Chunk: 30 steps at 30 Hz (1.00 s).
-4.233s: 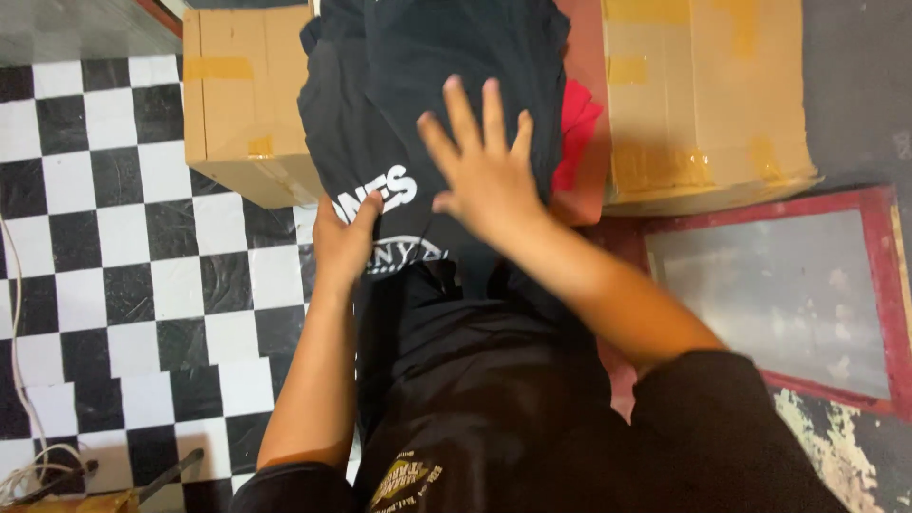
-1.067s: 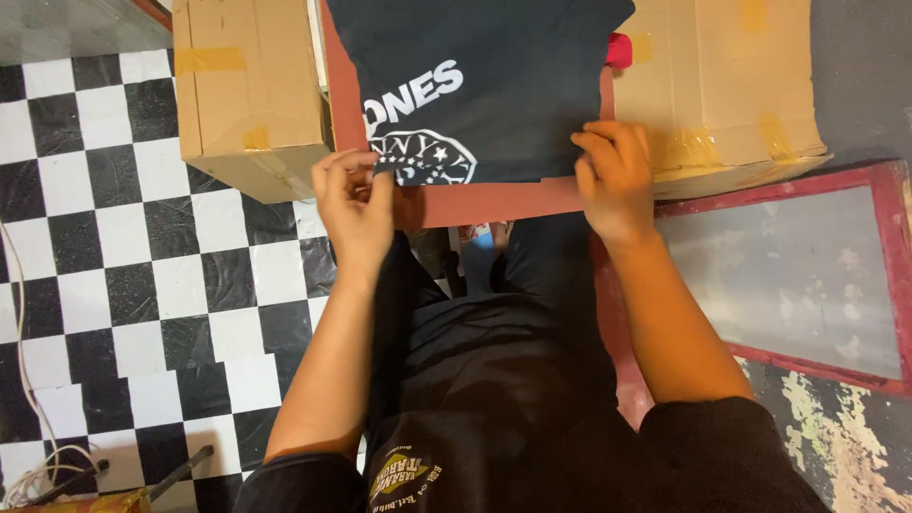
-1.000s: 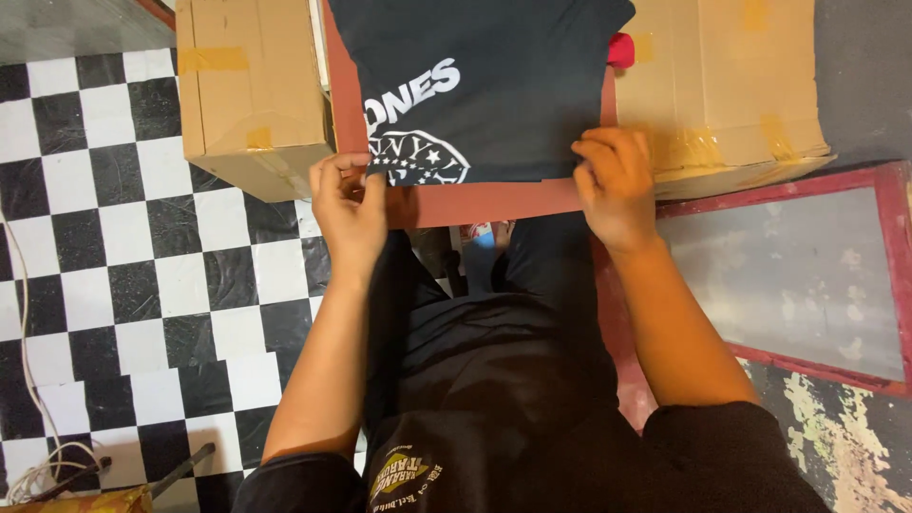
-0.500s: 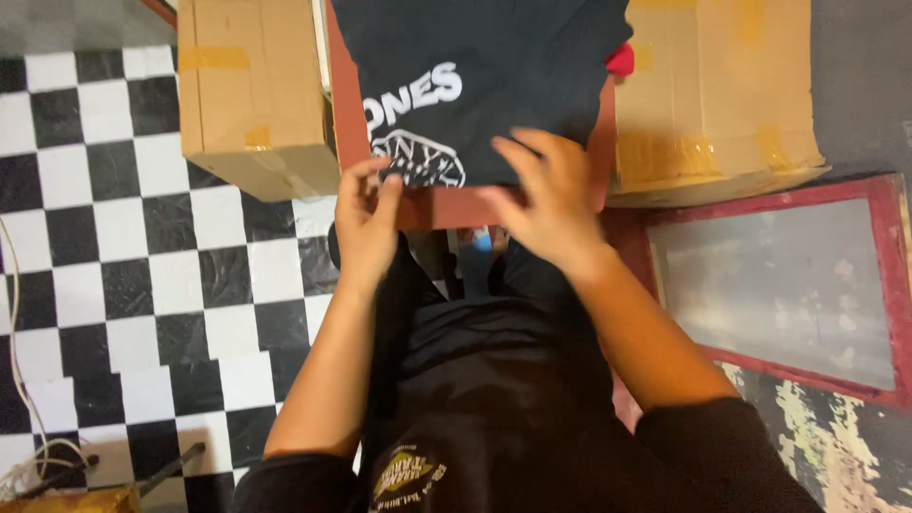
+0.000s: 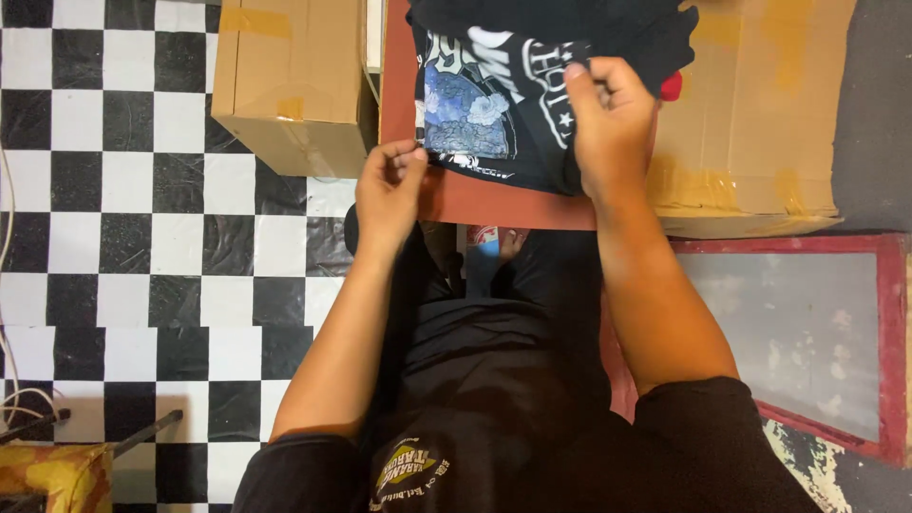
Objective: Inspecting and aligning printed t-shirts before placing them on a heat press machine.
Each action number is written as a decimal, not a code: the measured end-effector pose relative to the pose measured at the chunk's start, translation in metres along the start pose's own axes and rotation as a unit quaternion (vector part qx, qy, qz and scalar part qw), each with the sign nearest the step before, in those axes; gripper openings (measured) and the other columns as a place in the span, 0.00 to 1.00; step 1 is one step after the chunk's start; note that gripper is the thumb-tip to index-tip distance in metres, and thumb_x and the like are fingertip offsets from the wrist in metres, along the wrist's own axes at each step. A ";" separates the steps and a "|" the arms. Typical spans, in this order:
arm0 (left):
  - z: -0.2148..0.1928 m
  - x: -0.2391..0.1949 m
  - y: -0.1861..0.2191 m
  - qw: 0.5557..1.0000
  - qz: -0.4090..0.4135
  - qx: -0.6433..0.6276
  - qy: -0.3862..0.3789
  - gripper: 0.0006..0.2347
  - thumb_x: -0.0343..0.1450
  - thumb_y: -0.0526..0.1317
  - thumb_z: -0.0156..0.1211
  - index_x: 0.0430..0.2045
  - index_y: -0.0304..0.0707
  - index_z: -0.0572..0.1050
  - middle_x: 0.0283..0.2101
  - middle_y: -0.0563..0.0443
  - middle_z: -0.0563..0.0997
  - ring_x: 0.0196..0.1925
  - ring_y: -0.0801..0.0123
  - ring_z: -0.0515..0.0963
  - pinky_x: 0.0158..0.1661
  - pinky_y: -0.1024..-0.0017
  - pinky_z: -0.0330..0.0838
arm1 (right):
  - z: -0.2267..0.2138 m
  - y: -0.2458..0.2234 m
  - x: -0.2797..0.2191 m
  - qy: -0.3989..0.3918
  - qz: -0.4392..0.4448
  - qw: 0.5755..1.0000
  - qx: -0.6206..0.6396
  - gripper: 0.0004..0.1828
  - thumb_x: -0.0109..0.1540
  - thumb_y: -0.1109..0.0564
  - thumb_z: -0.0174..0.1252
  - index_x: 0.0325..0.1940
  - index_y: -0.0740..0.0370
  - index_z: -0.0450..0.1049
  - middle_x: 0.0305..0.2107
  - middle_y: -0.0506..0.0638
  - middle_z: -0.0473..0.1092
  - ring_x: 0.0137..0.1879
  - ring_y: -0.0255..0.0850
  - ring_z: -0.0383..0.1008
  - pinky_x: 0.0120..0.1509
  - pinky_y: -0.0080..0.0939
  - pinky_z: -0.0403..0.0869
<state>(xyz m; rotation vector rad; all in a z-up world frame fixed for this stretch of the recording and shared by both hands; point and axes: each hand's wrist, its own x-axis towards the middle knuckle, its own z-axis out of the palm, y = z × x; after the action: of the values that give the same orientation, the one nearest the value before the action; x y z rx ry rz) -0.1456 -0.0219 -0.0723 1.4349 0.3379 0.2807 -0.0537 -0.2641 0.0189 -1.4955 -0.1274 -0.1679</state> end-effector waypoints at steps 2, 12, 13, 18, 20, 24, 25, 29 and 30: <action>0.007 0.000 0.008 0.999 0.010 0.043 0.007 0.11 0.73 0.38 0.67 0.44 0.30 0.77 0.39 0.52 0.82 0.38 0.77 0.78 0.42 0.77 0.75 | -0.003 0.008 0.000 0.024 -0.008 0.999 -0.022 0.05 0.71 0.62 0.63 0.45 0.68 0.77 0.30 0.41 0.70 0.34 0.26 0.63 0.39 0.27 0.62; 0.019 0.013 0.029 0.971 0.084 0.222 0.023 0.08 0.70 0.39 0.69 0.31 0.32 0.78 0.32 0.50 0.78 0.29 0.72 0.76 0.33 0.73 0.73 | 0.009 0.012 -0.009 0.039 -0.092 0.990 -0.100 0.08 0.69 0.67 0.62 0.50 0.69 0.71 0.39 0.45 0.72 0.44 0.28 0.71 0.50 0.29 0.73; 0.022 0.014 0.030 0.971 0.087 0.222 0.022 0.08 0.70 0.39 0.69 0.31 0.32 0.78 0.32 0.50 0.78 0.29 0.72 0.76 0.33 0.73 0.73 | 0.016 0.009 -0.009 0.041 -0.093 0.990 -0.099 0.08 0.69 0.67 0.62 0.50 0.69 0.71 0.39 0.45 0.72 0.44 0.28 0.71 0.50 0.29 0.73; 0.031 0.016 0.029 0.999 0.024 0.006 -0.025 0.07 0.75 0.34 0.65 0.37 0.32 0.73 0.34 0.53 0.79 0.34 0.79 0.74 0.37 0.78 0.71 | 0.039 -0.018 -0.021 0.039 -0.164 0.986 -0.001 0.12 0.67 0.68 0.60 0.51 0.63 0.65 0.42 0.47 0.71 0.47 0.33 0.73 0.54 0.33 0.74; 0.038 0.013 0.040 0.998 0.020 -0.046 -0.038 0.07 0.74 0.33 0.65 0.38 0.32 0.72 0.34 0.53 0.79 0.34 0.80 0.75 0.37 0.79 0.71 | 0.035 -0.016 -0.027 0.027 -0.272 0.947 -0.167 0.12 0.64 0.70 0.60 0.47 0.63 0.67 0.45 0.52 0.71 0.52 0.42 0.73 0.57 0.40 0.74; 0.055 0.006 0.074 0.988 0.014 -0.136 -0.066 0.08 0.73 0.31 0.65 0.41 0.33 0.71 0.34 0.51 0.81 0.33 0.80 0.77 0.35 0.81 0.72 | 0.046 -0.033 -0.046 -0.114 -0.362 0.868 -0.319 0.14 0.59 0.70 0.66 0.46 0.64 0.72 0.51 0.57 0.71 0.56 0.55 0.72 0.60 0.50 0.74; 0.058 0.005 0.078 0.988 0.014 -0.135 -0.069 0.08 0.73 0.31 0.65 0.41 0.33 0.71 0.34 0.51 0.81 0.33 0.80 0.77 0.35 0.81 0.72 | 0.047 -0.036 -0.048 -0.111 -0.362 0.868 -0.320 0.14 0.59 0.70 0.66 0.46 0.64 0.72 0.51 0.57 0.71 0.56 0.55 0.72 0.60 0.50 0.74; 0.069 0.007 0.079 0.990 0.034 -0.111 -0.085 0.09 0.73 0.31 0.65 0.44 0.32 0.72 0.35 0.51 0.82 0.34 0.80 0.77 0.35 0.81 0.72 | 0.045 -0.037 -0.044 -0.066 -0.371 0.873 -0.310 0.17 0.58 0.66 0.70 0.48 0.67 0.72 0.51 0.59 0.71 0.56 0.56 0.71 0.60 0.51 0.73; 0.072 0.006 0.075 0.990 0.052 -0.098 -0.089 0.10 0.74 0.31 0.65 0.46 0.32 0.72 0.36 0.51 0.83 0.34 0.80 0.77 0.36 0.81 0.71 | 0.043 -0.034 -0.044 -0.041 -0.364 0.873 -0.321 0.16 0.58 0.68 0.69 0.47 0.66 0.72 0.50 0.59 0.72 0.56 0.55 0.72 0.60 0.50 0.74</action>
<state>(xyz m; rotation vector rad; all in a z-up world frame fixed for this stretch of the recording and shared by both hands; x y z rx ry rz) -0.1107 -0.0762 0.0087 1.2748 0.0873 0.2598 -0.1025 -0.2219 0.0475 -2.0574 -0.7721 -0.8202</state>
